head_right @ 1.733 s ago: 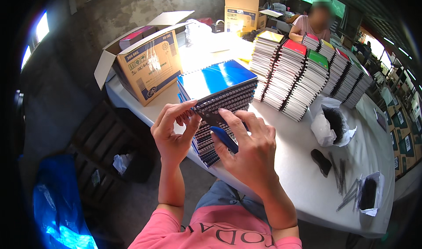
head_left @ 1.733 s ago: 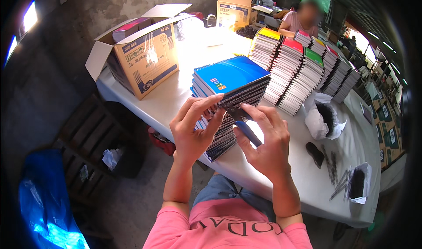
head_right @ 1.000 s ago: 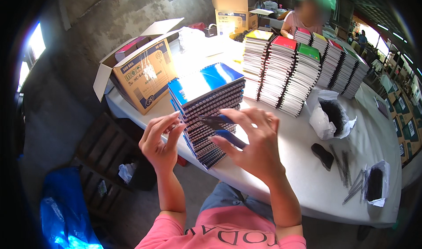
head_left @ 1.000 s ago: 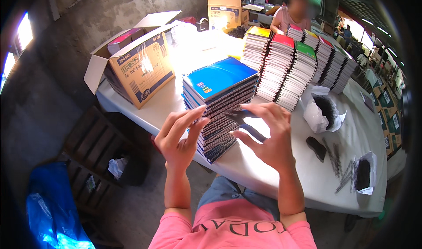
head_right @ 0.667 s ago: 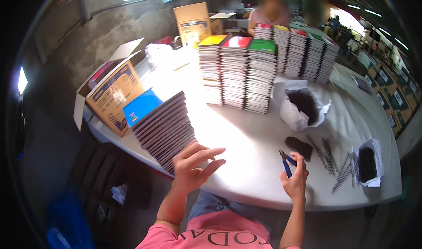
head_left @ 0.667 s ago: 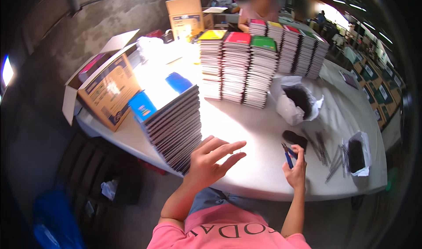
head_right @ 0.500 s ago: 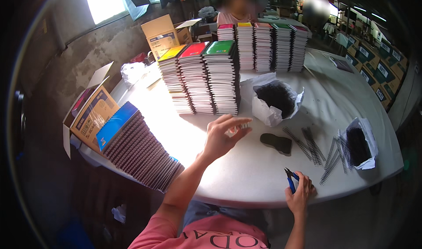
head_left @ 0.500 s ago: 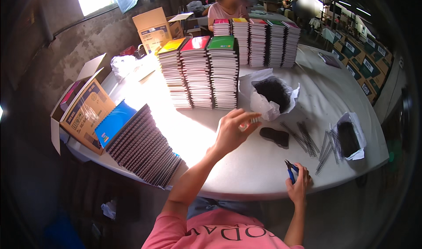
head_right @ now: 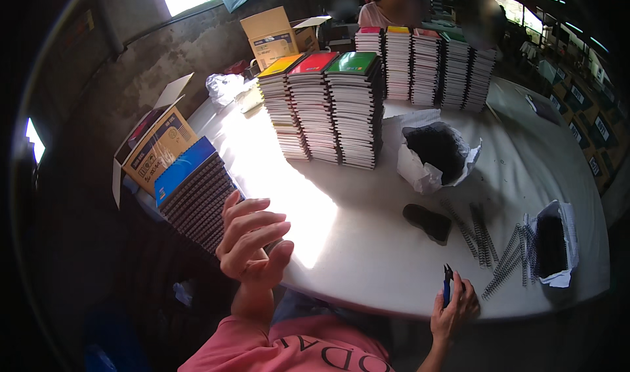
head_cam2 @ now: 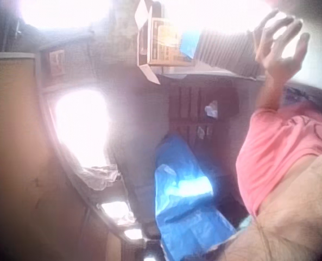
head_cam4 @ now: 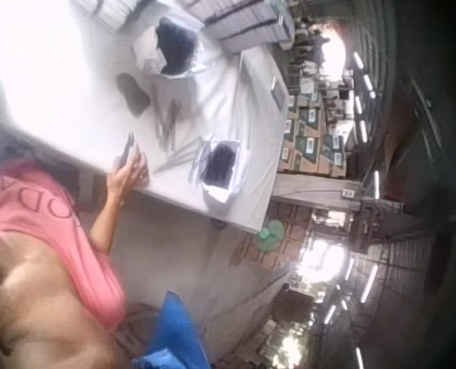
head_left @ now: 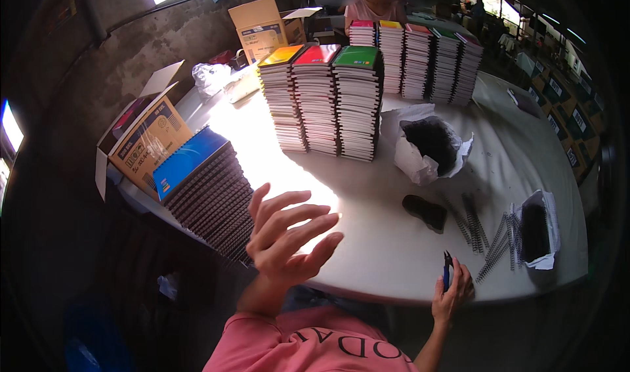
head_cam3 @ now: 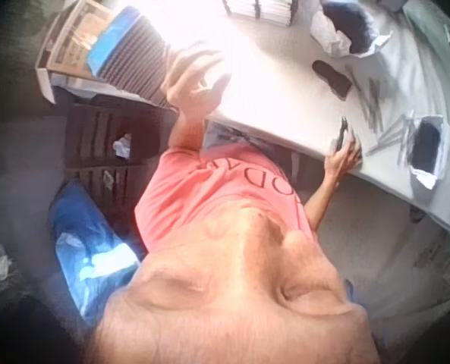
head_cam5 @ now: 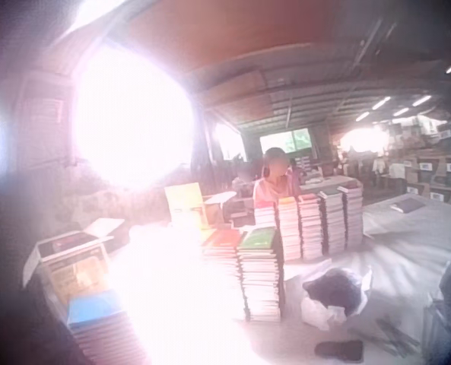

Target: The person uses a pair of nippers to trim the metal spiral bindings on a stack of notebooks and then places the stack into a cardboard box.

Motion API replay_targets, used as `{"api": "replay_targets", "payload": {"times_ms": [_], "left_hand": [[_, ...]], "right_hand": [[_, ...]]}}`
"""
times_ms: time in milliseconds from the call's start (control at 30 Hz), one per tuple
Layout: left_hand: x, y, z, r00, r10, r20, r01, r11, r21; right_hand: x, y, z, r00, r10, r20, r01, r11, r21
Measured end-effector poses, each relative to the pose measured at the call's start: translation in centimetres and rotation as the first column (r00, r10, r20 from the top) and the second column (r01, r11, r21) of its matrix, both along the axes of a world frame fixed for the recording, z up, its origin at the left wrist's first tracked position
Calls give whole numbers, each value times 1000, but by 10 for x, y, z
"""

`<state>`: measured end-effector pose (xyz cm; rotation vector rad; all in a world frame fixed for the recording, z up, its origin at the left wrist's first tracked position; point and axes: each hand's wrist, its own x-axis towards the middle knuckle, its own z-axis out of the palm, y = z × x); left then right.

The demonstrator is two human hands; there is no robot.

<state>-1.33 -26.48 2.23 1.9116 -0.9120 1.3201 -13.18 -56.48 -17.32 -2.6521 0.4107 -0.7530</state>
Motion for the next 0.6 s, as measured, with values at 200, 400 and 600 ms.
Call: {"api": "replay_targets", "payload": {"times_ms": [200, 400, 600], "left_hand": [[-28, 162, 10, 857, 507, 88, -499, 861, -100], [15, 217, 7, 946, 323, -27, -317, 938, 139], [53, 220, -16, 1000, 31, 5, -30, 992, -123]], "right_hand": [[38, 52, 30, 903, 274, 330, -389, 849, 358], [83, 174, 102, 594, 731, 336, -753, 652, -87], [106, 262, 168, 438, 790, 429, -827, 541, -152]]}}
